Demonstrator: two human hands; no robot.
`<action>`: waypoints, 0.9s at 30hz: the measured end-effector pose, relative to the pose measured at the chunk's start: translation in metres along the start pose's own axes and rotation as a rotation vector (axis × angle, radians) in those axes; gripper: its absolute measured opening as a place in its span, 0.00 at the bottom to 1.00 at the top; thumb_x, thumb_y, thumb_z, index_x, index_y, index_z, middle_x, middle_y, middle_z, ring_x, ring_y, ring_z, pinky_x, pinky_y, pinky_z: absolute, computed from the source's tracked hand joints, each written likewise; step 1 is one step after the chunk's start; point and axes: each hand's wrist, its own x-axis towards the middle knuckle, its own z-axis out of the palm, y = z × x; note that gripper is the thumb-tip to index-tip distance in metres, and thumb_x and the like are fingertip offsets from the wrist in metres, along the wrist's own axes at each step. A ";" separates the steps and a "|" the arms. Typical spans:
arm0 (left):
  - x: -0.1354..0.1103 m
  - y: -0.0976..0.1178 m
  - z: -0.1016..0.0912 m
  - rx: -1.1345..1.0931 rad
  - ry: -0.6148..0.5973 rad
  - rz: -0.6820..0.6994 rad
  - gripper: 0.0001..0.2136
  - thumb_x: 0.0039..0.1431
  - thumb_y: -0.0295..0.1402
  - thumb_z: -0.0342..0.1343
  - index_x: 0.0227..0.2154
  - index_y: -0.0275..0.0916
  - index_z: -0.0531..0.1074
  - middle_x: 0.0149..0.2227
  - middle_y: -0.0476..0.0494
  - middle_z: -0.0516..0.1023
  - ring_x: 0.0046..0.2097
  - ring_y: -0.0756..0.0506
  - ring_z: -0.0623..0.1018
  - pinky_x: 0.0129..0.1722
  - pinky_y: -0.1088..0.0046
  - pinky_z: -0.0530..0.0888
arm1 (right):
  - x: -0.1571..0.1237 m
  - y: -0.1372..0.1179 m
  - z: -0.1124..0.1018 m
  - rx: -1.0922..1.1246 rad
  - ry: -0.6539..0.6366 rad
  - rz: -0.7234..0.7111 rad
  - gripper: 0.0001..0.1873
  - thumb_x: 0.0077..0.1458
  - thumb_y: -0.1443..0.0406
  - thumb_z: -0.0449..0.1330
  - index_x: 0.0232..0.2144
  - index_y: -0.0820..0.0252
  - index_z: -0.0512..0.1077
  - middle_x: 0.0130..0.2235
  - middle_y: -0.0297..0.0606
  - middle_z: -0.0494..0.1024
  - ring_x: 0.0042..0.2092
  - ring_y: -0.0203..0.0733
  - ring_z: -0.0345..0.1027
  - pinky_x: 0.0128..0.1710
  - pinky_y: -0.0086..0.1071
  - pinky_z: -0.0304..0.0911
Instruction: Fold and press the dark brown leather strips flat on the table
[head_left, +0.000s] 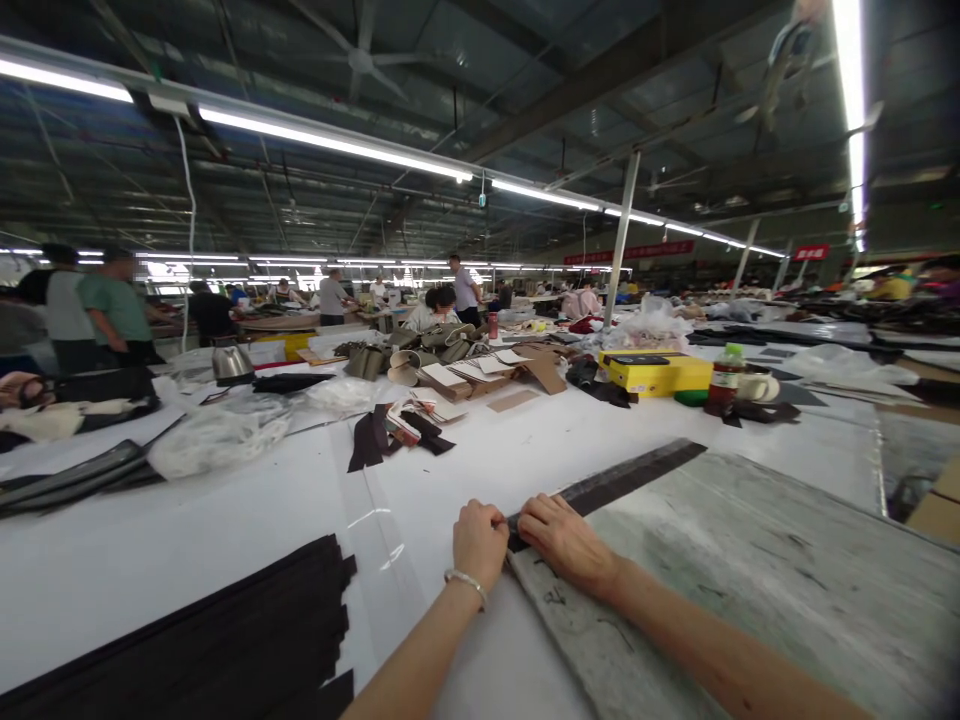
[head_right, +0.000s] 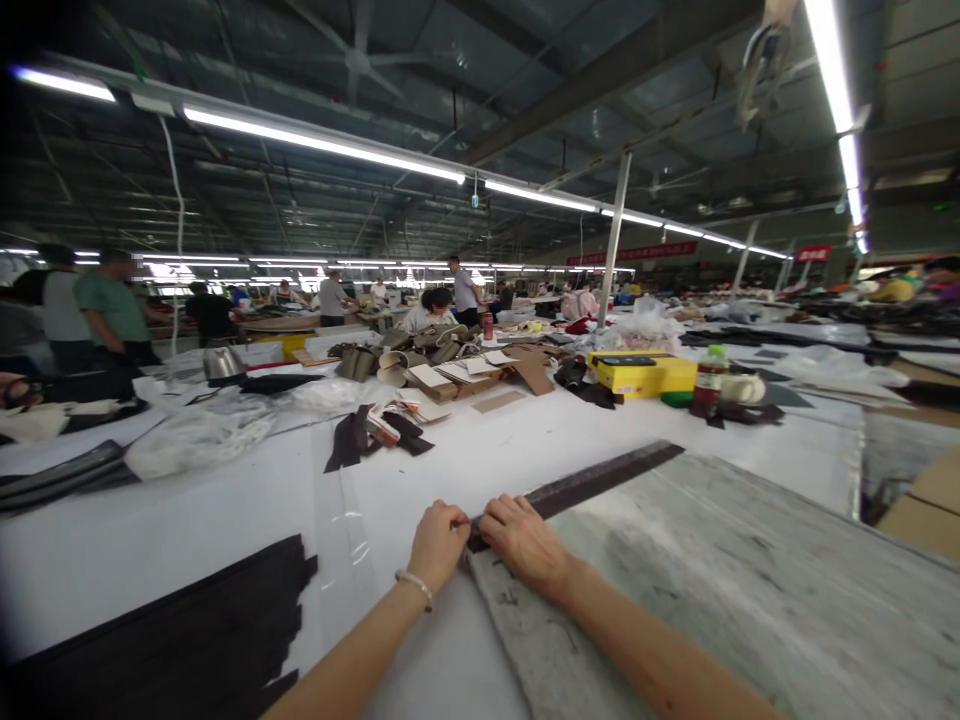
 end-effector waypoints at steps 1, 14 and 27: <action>0.002 -0.001 0.001 -0.008 -0.012 -0.027 0.12 0.63 0.38 0.55 0.44 0.36 0.71 0.46 0.42 0.73 0.46 0.44 0.75 0.46 0.59 0.73 | 0.000 0.000 0.000 0.013 0.006 0.002 0.13 0.68 0.65 0.47 0.34 0.58 0.69 0.36 0.39 0.70 0.39 0.43 0.61 0.40 0.37 0.54; 0.008 -0.006 0.010 -0.155 -0.072 -0.249 0.13 0.64 0.39 0.55 0.47 0.37 0.70 0.47 0.42 0.73 0.44 0.44 0.76 0.43 0.62 0.75 | -0.031 0.043 -0.011 0.405 0.390 0.450 0.15 0.66 0.57 0.48 0.32 0.57 0.67 0.34 0.37 0.70 0.36 0.41 0.63 0.37 0.35 0.62; 0.007 -0.011 0.013 -0.148 -0.129 -0.211 0.13 0.64 0.39 0.54 0.46 0.36 0.70 0.45 0.43 0.74 0.43 0.45 0.76 0.43 0.62 0.75 | -0.190 0.199 -0.233 0.412 1.077 1.033 0.13 0.64 0.57 0.55 0.47 0.56 0.69 0.49 0.43 0.71 0.44 0.42 0.68 0.42 0.40 0.68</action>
